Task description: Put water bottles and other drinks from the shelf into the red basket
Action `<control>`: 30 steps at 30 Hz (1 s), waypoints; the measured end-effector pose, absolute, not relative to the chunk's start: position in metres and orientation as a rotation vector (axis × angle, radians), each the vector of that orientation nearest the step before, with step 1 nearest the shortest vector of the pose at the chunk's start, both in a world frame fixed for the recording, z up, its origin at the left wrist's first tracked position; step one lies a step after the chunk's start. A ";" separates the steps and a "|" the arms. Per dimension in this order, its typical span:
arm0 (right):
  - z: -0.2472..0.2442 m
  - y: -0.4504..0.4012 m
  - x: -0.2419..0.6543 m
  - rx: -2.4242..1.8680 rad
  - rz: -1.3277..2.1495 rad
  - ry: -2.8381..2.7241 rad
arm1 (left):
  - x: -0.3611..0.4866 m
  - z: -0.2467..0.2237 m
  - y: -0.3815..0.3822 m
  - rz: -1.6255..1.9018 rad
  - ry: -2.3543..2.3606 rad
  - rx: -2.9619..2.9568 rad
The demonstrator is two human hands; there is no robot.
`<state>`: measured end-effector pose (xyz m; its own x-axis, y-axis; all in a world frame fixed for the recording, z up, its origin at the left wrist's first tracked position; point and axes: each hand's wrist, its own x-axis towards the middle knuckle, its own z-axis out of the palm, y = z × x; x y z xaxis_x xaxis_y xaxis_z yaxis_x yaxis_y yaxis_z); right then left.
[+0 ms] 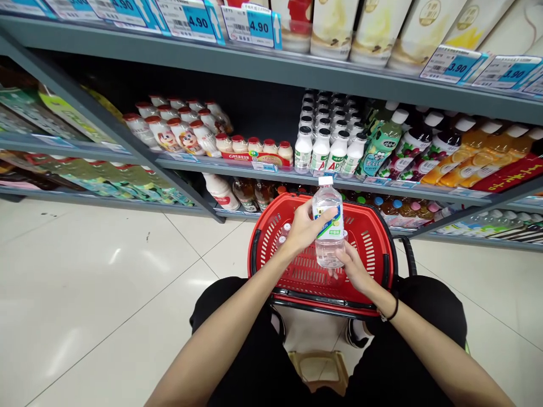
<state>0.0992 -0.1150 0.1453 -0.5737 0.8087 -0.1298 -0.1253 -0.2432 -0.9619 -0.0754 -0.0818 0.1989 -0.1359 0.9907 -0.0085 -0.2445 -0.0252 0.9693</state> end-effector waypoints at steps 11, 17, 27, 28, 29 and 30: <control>0.136 -0.115 0.104 -0.812 1.924 -1.317 | -0.077 0.204 -0.083 1.404 1.089 0.985; 0.136 -0.116 0.105 -0.849 1.911 -1.289 | -0.078 0.205 -0.082 1.395 1.103 0.992; 0.157 -0.115 0.097 -0.819 2.025 -1.116 | -0.082 0.199 -0.081 1.384 1.006 1.014; 0.159 -0.115 0.097 -0.805 2.040 -1.099 | -0.082 0.199 -0.081 1.383 1.000 1.012; 0.160 -0.115 0.097 -0.791 2.054 -1.085 | -0.082 0.200 -0.081 1.386 0.989 1.012; 0.161 -0.115 0.097 -0.779 2.066 -1.073 | -0.082 0.200 -0.081 1.390 0.976 1.016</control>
